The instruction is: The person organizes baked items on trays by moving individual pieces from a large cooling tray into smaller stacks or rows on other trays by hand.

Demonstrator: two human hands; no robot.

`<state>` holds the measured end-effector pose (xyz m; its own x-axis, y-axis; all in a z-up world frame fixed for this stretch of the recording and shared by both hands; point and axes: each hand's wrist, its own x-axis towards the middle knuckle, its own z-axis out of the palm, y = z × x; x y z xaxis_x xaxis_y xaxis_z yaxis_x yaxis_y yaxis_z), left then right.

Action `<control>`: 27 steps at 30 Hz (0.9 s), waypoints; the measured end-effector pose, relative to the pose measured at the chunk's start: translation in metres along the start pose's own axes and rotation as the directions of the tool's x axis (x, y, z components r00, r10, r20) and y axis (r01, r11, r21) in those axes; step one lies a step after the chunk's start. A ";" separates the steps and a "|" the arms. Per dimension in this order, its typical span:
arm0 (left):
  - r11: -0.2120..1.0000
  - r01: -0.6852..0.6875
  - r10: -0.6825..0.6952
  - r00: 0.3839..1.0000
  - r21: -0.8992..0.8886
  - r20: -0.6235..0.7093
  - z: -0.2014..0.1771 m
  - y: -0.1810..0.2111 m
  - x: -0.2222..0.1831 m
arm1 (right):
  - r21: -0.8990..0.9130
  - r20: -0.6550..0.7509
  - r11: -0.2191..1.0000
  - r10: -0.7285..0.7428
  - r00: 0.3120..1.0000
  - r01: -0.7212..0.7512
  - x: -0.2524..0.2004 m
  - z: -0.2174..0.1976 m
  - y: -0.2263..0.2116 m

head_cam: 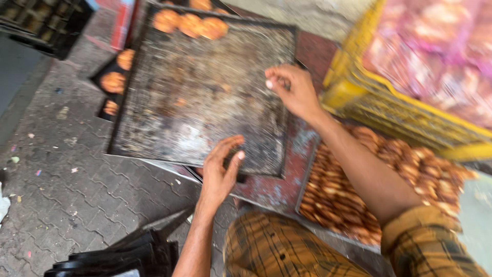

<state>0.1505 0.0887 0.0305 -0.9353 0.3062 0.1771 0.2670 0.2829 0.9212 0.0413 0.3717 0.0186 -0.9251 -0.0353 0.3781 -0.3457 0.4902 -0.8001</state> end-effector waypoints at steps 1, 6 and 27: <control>0.996 0.022 -0.016 0.998 0.084 -0.068 -0.014 -0.009 0.011 | -0.038 0.020 0.999 0.026 0.999 -0.026 0.034 0.015 0.012; 0.970 0.166 -0.137 0.976 0.177 -0.168 -0.046 -0.051 0.038 | -0.280 0.084 0.943 -0.164 0.983 0.181 0.157 0.090 0.061; 0.936 0.338 -0.341 0.940 0.098 0.025 -0.052 -0.068 0.036 | -0.582 0.345 0.813 0.216 0.913 0.028 0.209 0.208 0.012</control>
